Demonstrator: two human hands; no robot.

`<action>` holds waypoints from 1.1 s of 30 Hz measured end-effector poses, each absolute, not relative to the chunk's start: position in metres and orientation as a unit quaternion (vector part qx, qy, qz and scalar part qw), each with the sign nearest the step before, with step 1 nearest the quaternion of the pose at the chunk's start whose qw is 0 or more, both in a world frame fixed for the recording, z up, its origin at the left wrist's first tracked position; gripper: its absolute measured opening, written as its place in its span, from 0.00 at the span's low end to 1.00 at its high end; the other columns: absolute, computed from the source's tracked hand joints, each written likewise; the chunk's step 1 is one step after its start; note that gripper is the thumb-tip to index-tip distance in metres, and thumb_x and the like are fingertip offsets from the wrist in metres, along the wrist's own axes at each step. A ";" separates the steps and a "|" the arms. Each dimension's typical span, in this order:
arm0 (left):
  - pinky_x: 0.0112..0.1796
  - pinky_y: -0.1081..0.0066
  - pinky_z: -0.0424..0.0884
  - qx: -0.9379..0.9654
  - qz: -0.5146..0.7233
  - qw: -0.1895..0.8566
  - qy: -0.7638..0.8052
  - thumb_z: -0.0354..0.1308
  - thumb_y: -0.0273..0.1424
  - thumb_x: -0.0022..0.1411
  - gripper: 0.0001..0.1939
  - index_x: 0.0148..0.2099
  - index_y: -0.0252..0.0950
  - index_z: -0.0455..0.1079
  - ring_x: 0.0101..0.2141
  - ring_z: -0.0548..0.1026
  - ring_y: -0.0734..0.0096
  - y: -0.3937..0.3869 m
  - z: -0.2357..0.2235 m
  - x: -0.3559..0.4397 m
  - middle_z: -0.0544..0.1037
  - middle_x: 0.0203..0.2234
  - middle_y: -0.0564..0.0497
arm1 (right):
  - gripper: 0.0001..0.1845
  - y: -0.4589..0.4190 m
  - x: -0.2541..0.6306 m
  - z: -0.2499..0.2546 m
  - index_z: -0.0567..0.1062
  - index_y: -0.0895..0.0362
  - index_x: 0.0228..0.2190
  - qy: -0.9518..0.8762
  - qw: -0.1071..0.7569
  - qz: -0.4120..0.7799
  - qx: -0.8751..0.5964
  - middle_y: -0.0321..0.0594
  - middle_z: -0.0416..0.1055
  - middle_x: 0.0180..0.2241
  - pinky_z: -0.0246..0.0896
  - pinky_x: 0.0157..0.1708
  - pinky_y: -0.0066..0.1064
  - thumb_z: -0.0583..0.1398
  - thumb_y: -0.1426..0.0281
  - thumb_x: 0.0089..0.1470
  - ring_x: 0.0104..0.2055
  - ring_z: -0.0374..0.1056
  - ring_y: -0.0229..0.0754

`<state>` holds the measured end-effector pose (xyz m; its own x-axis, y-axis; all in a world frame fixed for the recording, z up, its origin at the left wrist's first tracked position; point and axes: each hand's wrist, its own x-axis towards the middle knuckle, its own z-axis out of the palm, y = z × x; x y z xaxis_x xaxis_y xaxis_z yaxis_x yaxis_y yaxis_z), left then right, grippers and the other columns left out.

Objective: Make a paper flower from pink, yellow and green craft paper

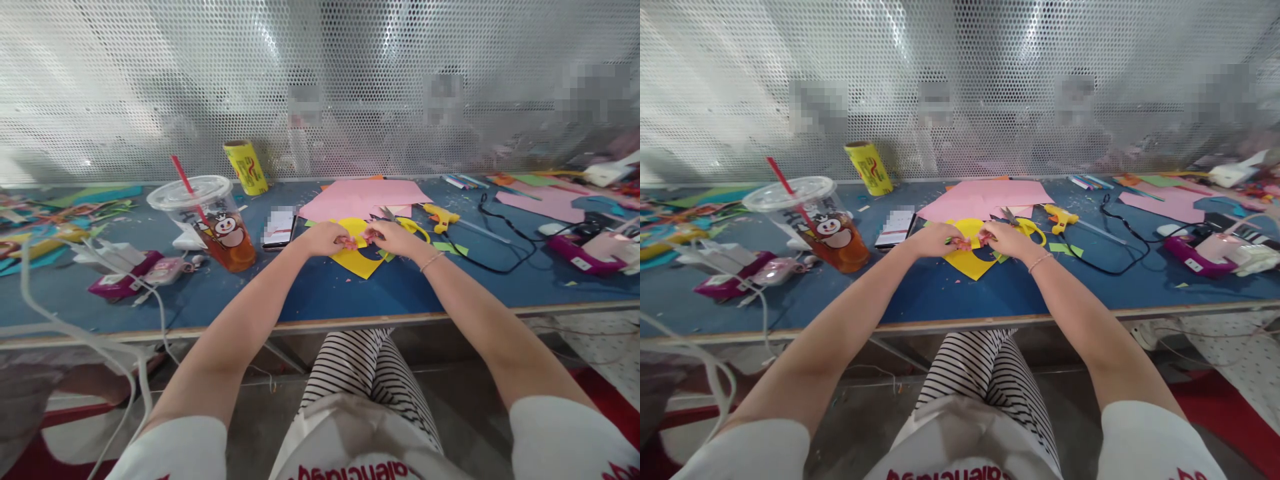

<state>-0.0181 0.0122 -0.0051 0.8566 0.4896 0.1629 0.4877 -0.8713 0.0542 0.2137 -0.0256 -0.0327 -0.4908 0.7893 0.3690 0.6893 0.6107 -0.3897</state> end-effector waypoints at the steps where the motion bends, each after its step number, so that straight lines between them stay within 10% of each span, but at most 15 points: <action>1: 0.39 0.73 0.65 0.966 0.085 0.007 0.246 0.48 0.26 0.53 0.16 0.40 0.36 0.74 0.38 0.74 0.70 0.012 -0.005 -0.018 0.78 0.37 0.48 | 0.15 -0.026 0.213 -0.032 0.71 0.58 0.39 -0.861 0.256 0.087 -0.432 0.43 0.73 0.39 0.62 0.43 0.33 0.53 0.80 0.49 0.41 0.69 0.41; 17: 0.42 0.69 0.65 0.955 0.086 0.017 0.282 0.49 0.38 0.57 0.20 0.48 0.35 0.69 0.41 0.71 0.66 0.001 -0.005 -0.011 0.74 0.39 0.45 | 0.14 -0.025 0.208 -0.033 0.74 0.60 0.38 -0.885 0.206 0.059 -0.414 0.46 0.73 0.38 0.61 0.43 0.35 0.54 0.77 0.49 0.41 0.67 0.43; 33: 0.43 0.66 0.63 0.962 0.047 -0.025 0.269 0.49 0.32 0.53 0.10 0.33 0.37 0.70 0.37 0.69 0.65 0.000 -0.008 -0.005 0.70 0.31 0.48 | 0.17 -0.027 0.201 -0.036 0.74 0.59 0.41 -0.897 0.161 0.017 -0.412 0.47 0.68 0.40 0.58 0.45 0.35 0.53 0.78 0.49 0.45 0.63 0.44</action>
